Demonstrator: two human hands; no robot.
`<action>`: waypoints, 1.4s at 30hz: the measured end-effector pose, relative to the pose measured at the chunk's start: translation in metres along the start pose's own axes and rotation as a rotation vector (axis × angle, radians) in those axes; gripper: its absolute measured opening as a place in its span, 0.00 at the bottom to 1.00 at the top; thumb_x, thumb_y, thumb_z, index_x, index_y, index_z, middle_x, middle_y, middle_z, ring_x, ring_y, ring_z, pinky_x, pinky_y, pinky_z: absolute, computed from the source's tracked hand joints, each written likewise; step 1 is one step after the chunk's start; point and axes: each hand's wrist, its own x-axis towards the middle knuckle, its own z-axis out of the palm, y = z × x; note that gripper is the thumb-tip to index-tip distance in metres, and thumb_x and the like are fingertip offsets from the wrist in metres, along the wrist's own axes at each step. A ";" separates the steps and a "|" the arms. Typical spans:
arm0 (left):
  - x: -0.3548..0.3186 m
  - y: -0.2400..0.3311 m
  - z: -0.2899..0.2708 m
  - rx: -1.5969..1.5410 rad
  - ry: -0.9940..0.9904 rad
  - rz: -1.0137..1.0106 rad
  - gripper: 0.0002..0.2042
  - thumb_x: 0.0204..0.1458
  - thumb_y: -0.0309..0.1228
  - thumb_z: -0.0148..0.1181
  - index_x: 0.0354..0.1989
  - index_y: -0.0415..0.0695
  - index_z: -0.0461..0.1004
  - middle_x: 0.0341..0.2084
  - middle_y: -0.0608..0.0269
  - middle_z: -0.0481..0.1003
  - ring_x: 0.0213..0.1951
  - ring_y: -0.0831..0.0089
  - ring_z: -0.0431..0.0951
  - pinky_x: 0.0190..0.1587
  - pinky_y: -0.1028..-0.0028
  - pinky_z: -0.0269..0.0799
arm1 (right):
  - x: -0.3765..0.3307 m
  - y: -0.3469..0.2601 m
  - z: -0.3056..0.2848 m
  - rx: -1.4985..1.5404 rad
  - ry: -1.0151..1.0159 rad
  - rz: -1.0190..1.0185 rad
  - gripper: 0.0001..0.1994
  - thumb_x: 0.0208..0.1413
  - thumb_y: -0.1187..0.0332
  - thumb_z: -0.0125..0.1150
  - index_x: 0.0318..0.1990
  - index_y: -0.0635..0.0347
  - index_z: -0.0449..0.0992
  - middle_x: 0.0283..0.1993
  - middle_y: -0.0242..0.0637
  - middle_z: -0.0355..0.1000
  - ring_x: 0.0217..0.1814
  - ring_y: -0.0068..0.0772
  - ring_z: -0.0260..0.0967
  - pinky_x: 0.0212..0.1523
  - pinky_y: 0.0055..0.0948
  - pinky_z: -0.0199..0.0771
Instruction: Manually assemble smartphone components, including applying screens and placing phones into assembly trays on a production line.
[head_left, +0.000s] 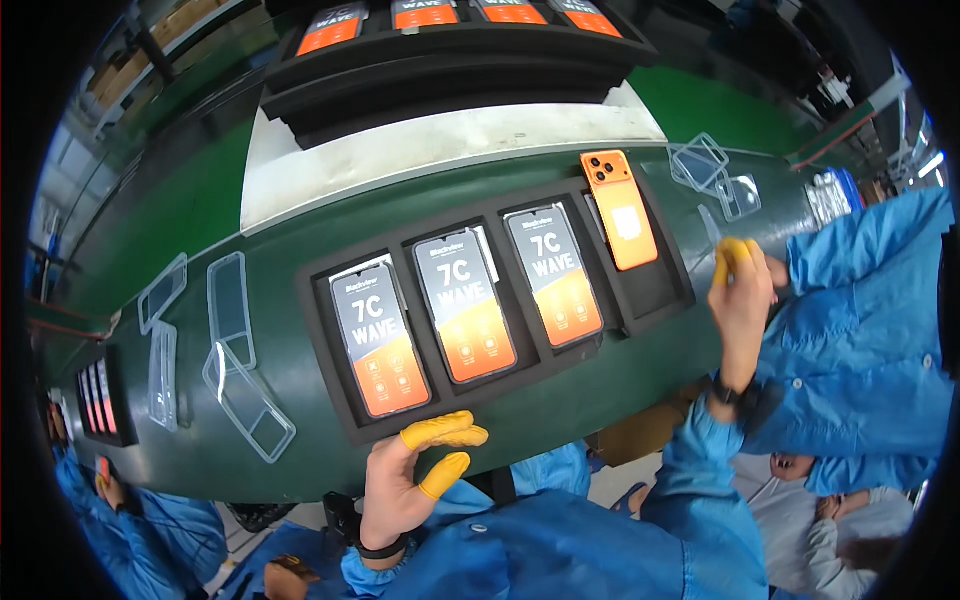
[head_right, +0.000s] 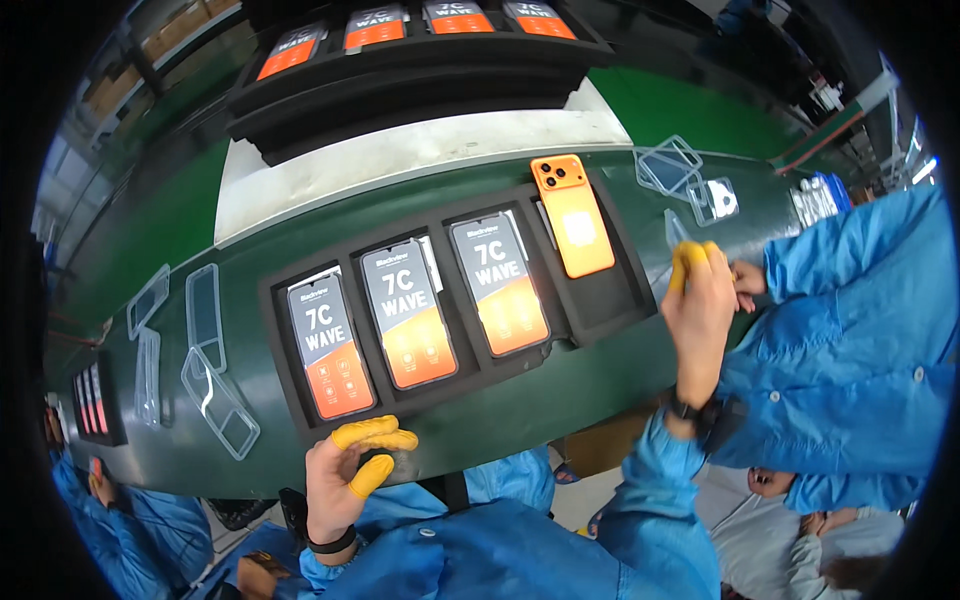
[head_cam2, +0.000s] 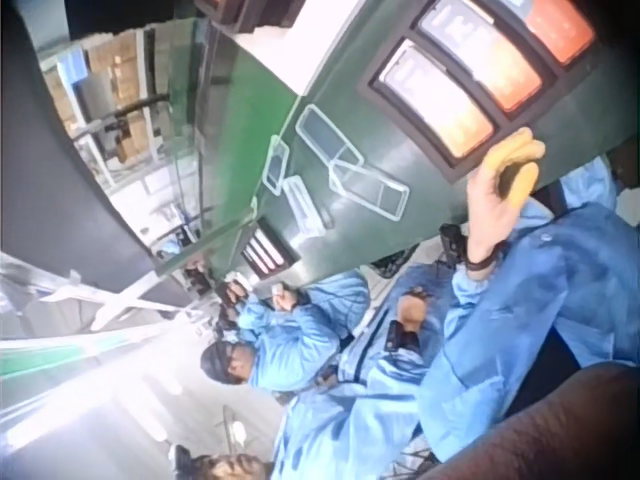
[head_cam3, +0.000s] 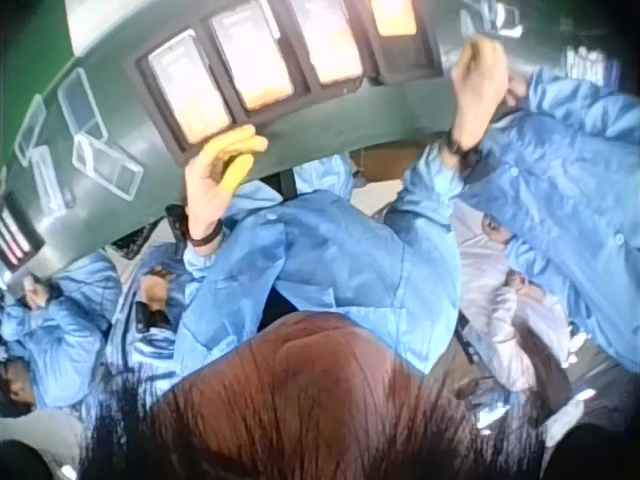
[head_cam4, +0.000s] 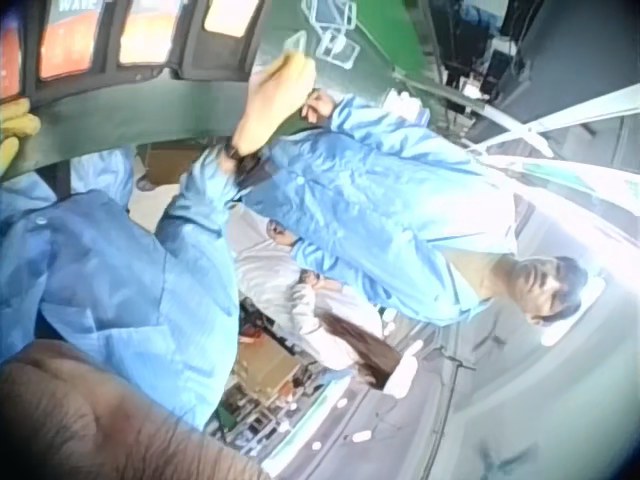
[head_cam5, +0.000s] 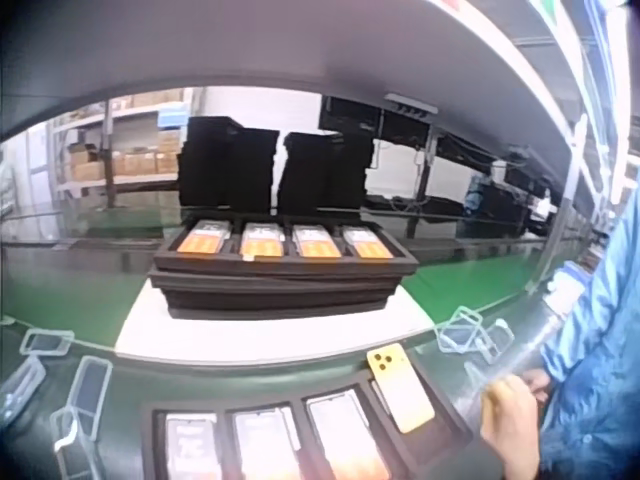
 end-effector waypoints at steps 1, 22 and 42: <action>0.006 0.001 0.003 -0.008 0.007 0.006 0.19 0.53 0.15 0.61 0.55 0.32 0.71 0.43 0.51 0.81 0.48 0.65 0.81 0.56 0.67 0.73 | 0.001 -0.018 -0.015 0.047 0.046 0.013 0.10 0.45 0.84 0.61 0.37 0.66 0.76 0.36 0.46 0.71 0.40 0.52 0.71 0.41 0.41 0.71; 0.019 -0.013 0.021 -0.111 -0.128 -0.021 0.25 0.55 0.17 0.59 0.63 0.35 0.63 0.53 0.47 0.74 0.56 0.60 0.76 0.59 0.64 0.70 | -0.014 -0.109 0.021 0.648 0.399 0.403 0.20 0.55 0.79 0.62 0.56 0.65 0.73 0.45 0.46 0.77 0.46 0.41 0.77 0.49 0.34 0.77; 0.039 -0.029 -0.017 -0.774 0.179 0.064 0.39 0.61 0.55 0.47 0.71 0.37 0.49 0.59 0.36 0.66 0.55 0.39 0.73 0.56 0.42 0.70 | 0.035 -0.064 0.069 0.159 -0.411 0.390 0.24 0.47 0.62 0.73 0.48 0.71 0.78 0.43 0.58 0.76 0.43 0.55 0.76 0.43 0.44 0.74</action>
